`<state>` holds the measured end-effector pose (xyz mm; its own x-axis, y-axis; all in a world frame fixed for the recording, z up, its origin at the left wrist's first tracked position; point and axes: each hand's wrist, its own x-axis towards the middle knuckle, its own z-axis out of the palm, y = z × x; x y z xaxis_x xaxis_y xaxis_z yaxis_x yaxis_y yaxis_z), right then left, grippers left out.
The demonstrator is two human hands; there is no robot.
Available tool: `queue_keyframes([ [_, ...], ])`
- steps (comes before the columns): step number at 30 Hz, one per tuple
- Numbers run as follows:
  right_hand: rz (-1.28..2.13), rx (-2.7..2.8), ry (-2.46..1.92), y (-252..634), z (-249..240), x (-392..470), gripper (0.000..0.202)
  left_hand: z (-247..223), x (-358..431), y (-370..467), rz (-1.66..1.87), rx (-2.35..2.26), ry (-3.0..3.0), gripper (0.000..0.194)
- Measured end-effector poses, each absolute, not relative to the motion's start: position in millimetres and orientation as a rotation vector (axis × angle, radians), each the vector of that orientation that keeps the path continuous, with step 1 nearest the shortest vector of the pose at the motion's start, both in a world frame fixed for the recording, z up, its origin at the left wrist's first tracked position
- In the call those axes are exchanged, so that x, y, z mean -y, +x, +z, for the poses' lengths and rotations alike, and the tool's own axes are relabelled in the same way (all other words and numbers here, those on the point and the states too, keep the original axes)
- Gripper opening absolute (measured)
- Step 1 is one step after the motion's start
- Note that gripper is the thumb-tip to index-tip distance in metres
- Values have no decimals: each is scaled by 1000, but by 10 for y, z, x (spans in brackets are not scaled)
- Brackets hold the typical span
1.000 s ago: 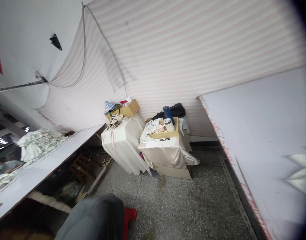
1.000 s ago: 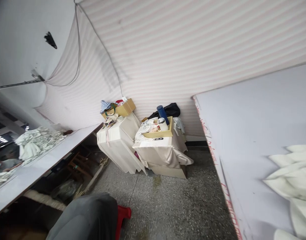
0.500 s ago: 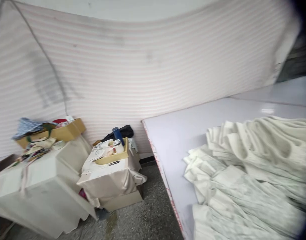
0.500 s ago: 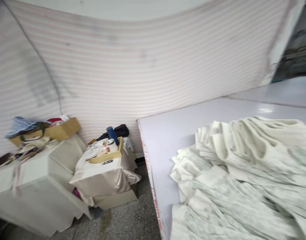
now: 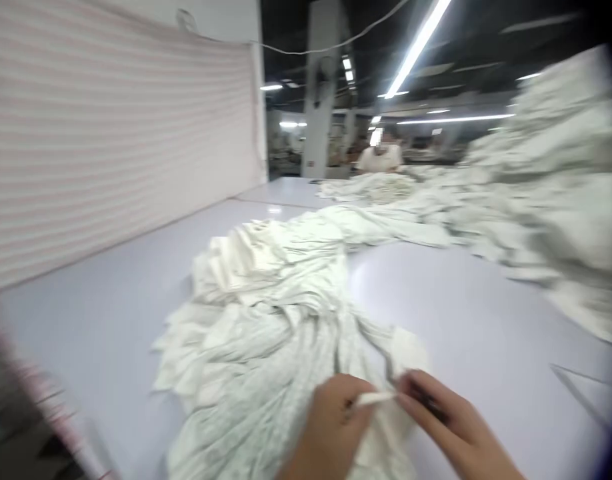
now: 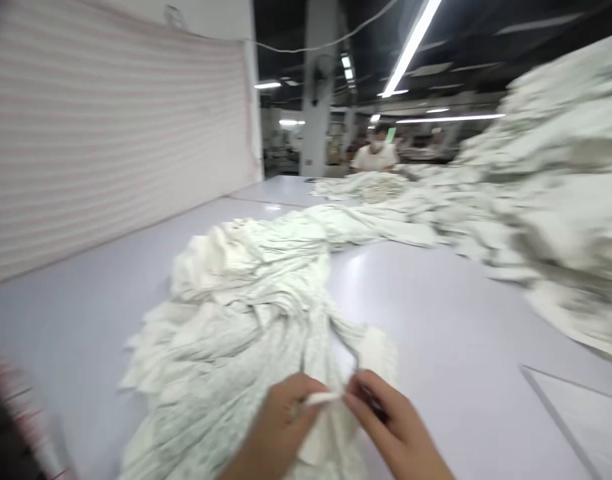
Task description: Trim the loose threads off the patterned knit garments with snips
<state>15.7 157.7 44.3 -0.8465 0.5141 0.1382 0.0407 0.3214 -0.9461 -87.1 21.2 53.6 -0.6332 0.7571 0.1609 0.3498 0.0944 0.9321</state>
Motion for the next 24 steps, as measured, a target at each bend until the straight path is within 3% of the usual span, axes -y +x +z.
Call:
queue_keyframes([
  [2,1737,2152,-358,90,630,-1605,27,477,-212,-961,1566,-1930,1004,18],
  [6,1782,2013,-439,-137,689,-1675,32,374,-245,-1047,1545,-1936,893,18],
  [13,1920,1927,-380,-166,573,-1660,32,522,-301,-1004,1549,-2086,975,43],
  [17,1939,1946,-410,-93,574,-1561,24,616,-377,-1074,1526,-1988,952,17],
  [20,1746,2066,-532,-25,567,-1516,42,589,-387,-1119,1539,-1971,782,22],
  [22,1609,2141,-555,-4,556,-1523,34,562,-375,-1129,1559,-1952,680,26],
  [24,1598,2146,-536,-12,540,-1556,10,554,-366,-1124,1562,-1920,601,32],
])
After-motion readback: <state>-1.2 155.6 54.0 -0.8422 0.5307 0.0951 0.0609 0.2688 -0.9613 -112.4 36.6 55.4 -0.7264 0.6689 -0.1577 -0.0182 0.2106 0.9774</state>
